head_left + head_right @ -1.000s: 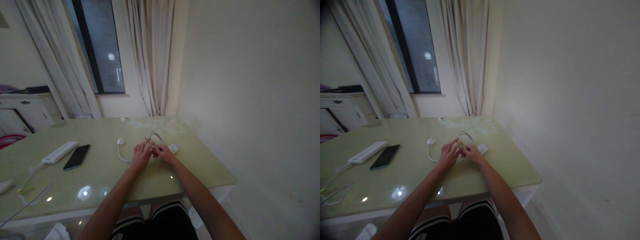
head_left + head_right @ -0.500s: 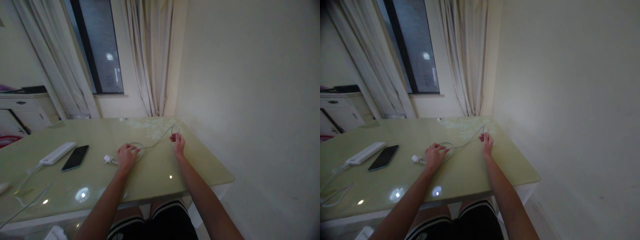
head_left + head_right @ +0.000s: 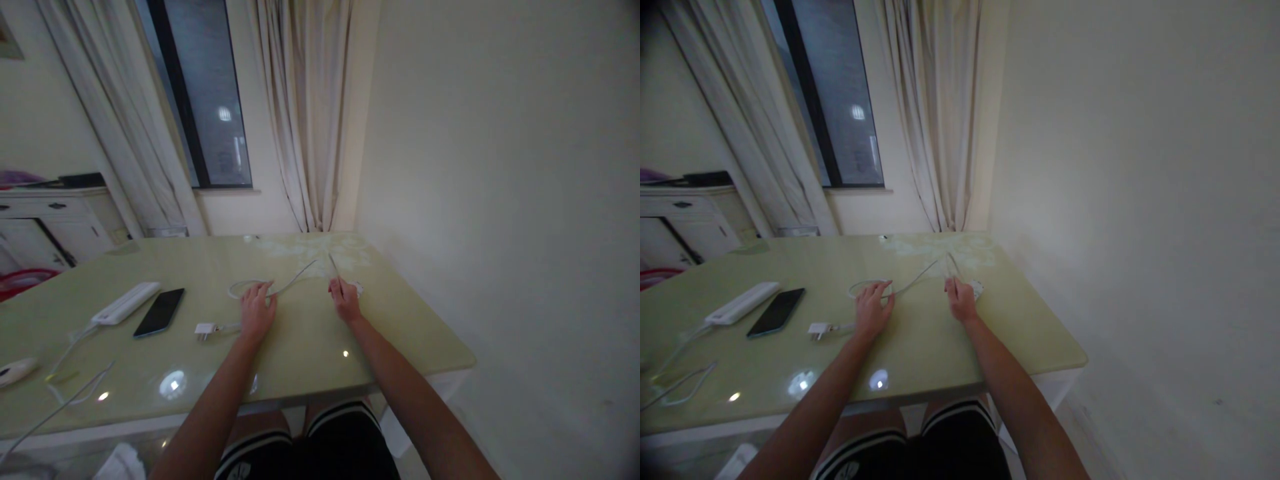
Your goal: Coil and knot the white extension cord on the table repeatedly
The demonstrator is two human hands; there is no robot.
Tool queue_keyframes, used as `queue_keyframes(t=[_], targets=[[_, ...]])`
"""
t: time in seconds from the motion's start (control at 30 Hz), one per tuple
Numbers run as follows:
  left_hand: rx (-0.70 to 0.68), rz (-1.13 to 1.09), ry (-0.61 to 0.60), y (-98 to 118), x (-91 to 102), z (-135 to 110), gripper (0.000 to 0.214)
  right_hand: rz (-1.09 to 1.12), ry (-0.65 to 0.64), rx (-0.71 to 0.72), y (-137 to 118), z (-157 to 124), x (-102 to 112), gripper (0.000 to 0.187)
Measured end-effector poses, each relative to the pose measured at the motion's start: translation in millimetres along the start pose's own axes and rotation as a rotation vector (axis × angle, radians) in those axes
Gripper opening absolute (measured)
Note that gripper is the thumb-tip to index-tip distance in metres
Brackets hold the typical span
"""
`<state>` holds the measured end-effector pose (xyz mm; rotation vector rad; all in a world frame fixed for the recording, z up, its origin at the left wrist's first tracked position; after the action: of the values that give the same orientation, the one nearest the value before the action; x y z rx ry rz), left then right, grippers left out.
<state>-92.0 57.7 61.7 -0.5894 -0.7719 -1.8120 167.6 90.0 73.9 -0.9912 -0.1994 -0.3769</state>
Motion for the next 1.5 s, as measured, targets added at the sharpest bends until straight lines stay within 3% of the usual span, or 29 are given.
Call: queue_keyframes(t=[0.1, 0.2, 0.33, 0.4, 0.53, 0.63, 0.73, 0.83, 0.9, 0.97, 1.1, 1.23, 1.3, 1.37, 1.43, 1.5], targets=[[-0.234, -0.174, -0.002, 42, -8.7, 0, 0.051, -0.109, -0.253, 0.209, -30, -22, -43, 0.055], [-0.316, -0.25, 0.016, 61, -7.5, -1, 0.028, -0.12, -0.383, 0.265, -42, -34, -67, 0.054], [-0.242, -0.294, 0.094, 48, 5.3, -1, 0.027, -0.07, -0.293, 0.094, -27, -22, -54, 0.053], [-0.249, -0.315, 0.114, 46, 9.0, -2, 0.028, -0.102, -0.309, 0.1, -25, -21, -51, 0.052], [-0.444, -0.3, -0.025, 73, -4.0, -9, 0.042, -0.159, -0.385, 0.19, -30, -28, -61, 0.047], [-0.451, -0.252, -0.083, 79, -10.3, -11, 0.031, -0.093, -0.24, 0.081, -25, -18, -51, 0.048], [-0.457, -0.236, -0.131, 79, -11.3, -12, 0.022, 0.021, 0.005, -0.037, -13, -3, -20, 0.05], [-0.427, -0.303, -0.229, 71, -13.6, -13, 0.034, 0.18, 0.329, -0.126, 5, 6, 35, 0.053], [-0.3, -0.306, -0.279, 49, -13.1, -14, 0.042, 0.244, 0.54, -0.168, 16, 5, 78, 0.056], [-0.165, -0.211, -0.308, 18, -8.0, -19, 0.035, 0.226, 0.659, -0.164, 16, 6, 118, 0.057], [-0.052, -0.006, -0.403, -41, 6.0, -39, 0.015, 0.139, 0.712, -0.052, -20, 9, 194, 0.053], [0.012, -0.017, -0.434, -75, 24.4, -46, 0.021, 0.183, 0.847, 0.126, -76, -8, 269, 0.051], [0.135, -0.056, -0.345, -92, 43.1, -38, 0.024, 0.093, 0.789, 0.241, -104, -14, 289, 0.056], [0.272, -0.153, -0.191, -107, 66.5, -25, 0.027, -0.115, 0.514, 0.269, -118, -7, 286, 0.057], [0.405, -0.313, -0.02, -118, 89.2, -14, 0.031, -0.333, 0.17, 0.202, -109, 2, 274, 0.048], [0.525, -0.488, 0.129, -126, 109.2, -10, 0.04, -0.492, -0.014, 0.108, -95, 5, 281, 0.037]])
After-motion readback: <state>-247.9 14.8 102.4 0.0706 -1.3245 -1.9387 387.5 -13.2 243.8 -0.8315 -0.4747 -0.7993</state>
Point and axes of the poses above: each hand's wrist, its own z-axis towards the middle knuckle, its own x-axis out of the back of the hand, y = z × x, the point moved 10 cm from there along z, towards the middle knuckle, and after that the axes turned 9 degrees about -x, right-handed, at the moved point
